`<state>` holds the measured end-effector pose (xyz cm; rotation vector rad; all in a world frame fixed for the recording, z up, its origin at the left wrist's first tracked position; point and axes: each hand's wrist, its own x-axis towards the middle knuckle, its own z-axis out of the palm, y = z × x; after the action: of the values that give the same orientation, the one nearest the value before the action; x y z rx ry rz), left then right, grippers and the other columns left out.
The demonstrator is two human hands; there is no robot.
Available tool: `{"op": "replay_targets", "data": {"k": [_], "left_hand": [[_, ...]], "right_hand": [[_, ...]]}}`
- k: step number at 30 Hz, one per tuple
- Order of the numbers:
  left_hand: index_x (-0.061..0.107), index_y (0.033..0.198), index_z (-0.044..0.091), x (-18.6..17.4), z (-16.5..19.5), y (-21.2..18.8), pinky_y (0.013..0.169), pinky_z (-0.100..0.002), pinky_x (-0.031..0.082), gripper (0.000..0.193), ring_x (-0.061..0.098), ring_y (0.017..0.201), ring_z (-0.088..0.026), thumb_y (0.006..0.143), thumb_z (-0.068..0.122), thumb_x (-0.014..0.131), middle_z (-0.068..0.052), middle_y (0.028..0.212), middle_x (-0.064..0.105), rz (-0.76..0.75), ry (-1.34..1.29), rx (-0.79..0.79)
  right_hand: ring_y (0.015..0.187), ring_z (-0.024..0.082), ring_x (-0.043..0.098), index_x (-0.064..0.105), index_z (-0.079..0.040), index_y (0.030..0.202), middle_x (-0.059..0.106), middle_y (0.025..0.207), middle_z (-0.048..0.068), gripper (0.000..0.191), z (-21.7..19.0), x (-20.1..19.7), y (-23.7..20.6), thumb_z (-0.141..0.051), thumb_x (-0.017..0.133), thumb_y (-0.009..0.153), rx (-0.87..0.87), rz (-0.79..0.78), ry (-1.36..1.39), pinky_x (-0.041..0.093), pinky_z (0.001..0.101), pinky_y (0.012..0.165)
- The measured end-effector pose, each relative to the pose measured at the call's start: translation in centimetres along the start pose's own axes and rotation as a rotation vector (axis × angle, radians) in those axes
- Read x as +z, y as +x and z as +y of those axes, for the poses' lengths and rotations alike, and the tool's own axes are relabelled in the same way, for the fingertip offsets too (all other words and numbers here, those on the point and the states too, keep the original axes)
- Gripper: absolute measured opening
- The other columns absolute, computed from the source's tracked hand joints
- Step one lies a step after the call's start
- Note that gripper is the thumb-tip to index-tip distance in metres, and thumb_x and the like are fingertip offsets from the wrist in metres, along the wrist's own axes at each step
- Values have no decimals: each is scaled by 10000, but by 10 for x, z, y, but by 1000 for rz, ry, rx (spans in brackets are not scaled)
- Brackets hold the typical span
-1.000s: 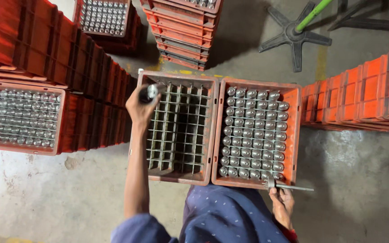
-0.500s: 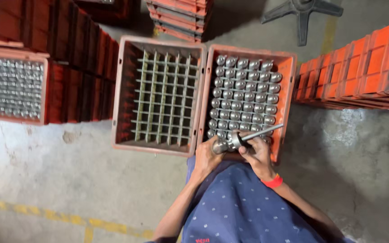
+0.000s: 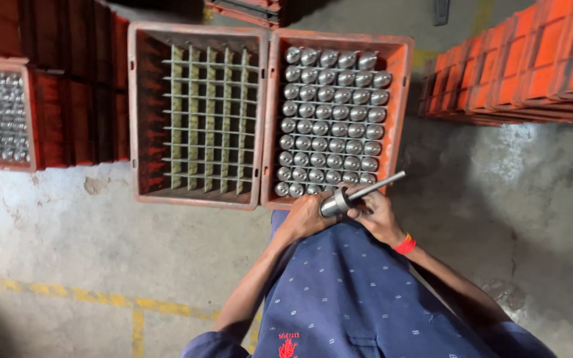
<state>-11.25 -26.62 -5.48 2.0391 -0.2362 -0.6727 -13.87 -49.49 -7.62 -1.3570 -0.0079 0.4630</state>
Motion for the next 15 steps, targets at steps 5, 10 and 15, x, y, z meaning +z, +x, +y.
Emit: {"op": "replay_targets", "data": {"k": [5,10,15], "left_hand": [[614,1284,166,-17,-31,71,683,-513,545,539,706,740,-392,839,407,800,-195,872,741,8,380,222],[442,1472,162,-48,-14,210,561,-493,544,740,718,706,-372,783,153,713,-192,1327,663,196,745,518],[386,1592,144,-56,32,283,761,-458,588,795,674,1080,-387,855,118,684,-182,1285,623,234,799,514]], "right_hand": [[1110,129,592,578,8,1291,635,1265,71,416,14,-33,-5,-120,765,942,-158,482,137,487,262,978],[963,81,544,580,4,1283,625,1134,16,397,25,-62,-26,-99,754,941,-199,795,188,440,238,856],[1013,81,590,587,-3,1260,656,1148,18,372,44,-57,-55,-126,720,934,-248,900,193,466,235,923]]}}
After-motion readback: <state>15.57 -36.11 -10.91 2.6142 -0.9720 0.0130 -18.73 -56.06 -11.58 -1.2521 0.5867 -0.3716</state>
